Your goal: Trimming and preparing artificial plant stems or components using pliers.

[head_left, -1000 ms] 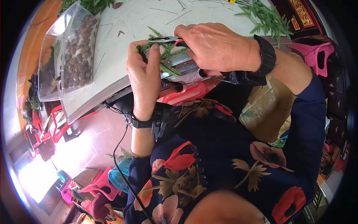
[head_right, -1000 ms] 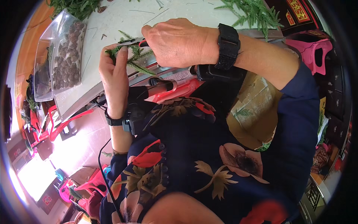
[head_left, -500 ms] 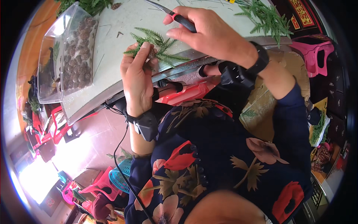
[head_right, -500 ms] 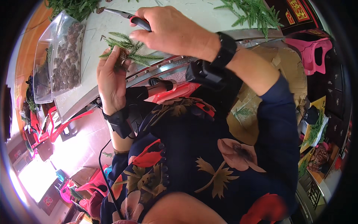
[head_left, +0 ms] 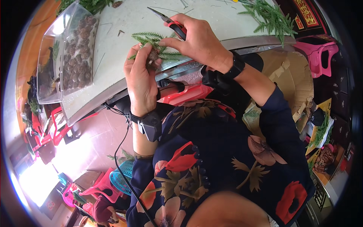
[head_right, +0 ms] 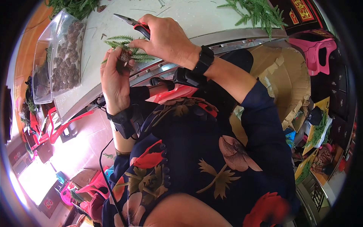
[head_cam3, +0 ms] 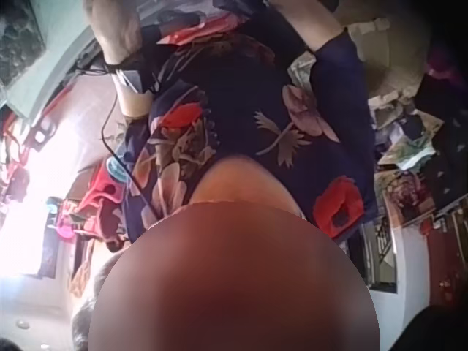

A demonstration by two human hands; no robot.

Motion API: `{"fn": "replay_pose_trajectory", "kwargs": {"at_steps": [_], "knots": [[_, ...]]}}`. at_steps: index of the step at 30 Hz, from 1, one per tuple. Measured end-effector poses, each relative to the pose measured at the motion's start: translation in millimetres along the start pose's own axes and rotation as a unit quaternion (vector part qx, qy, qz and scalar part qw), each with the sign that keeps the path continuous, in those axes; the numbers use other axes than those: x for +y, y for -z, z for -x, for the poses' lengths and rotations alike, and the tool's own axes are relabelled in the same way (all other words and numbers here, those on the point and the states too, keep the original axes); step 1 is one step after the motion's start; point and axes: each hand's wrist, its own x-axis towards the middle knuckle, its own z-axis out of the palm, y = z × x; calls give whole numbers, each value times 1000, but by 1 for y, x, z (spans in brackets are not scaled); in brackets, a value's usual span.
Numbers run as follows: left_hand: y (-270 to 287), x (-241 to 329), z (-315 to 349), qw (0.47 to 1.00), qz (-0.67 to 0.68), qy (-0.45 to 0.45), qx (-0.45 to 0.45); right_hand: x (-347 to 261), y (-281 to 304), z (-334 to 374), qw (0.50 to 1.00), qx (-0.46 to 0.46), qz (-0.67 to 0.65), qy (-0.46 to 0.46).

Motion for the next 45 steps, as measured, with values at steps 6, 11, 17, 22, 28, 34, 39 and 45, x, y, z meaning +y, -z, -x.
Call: {"fn": "replay_pose_trajectory", "kwargs": {"at_steps": [6,11,17,22,28,34,39,45], "knots": [[-6,-1,-1,993,-18,-85,84,-5,0,22,998,-2,48,46],[-8,0,1,994,6,-98,54,-11,-2,33,988,-50,144,39],[-8,-1,2,994,35,-73,70,-12,2,32,965,-78,246,46],[-6,2,1,993,16,-87,74,-13,4,32,991,-35,126,36],[-6,0,4,994,14,-96,54,-14,-5,30,996,-41,83,18],[-7,-1,6,991,32,-119,49,-19,-9,28,992,-23,116,36],[-6,1,5,993,-5,-110,46,-18,-7,27,986,-21,154,52],[-8,3,5,994,-2,-100,44,-16,-6,27,989,-22,136,47]]}}
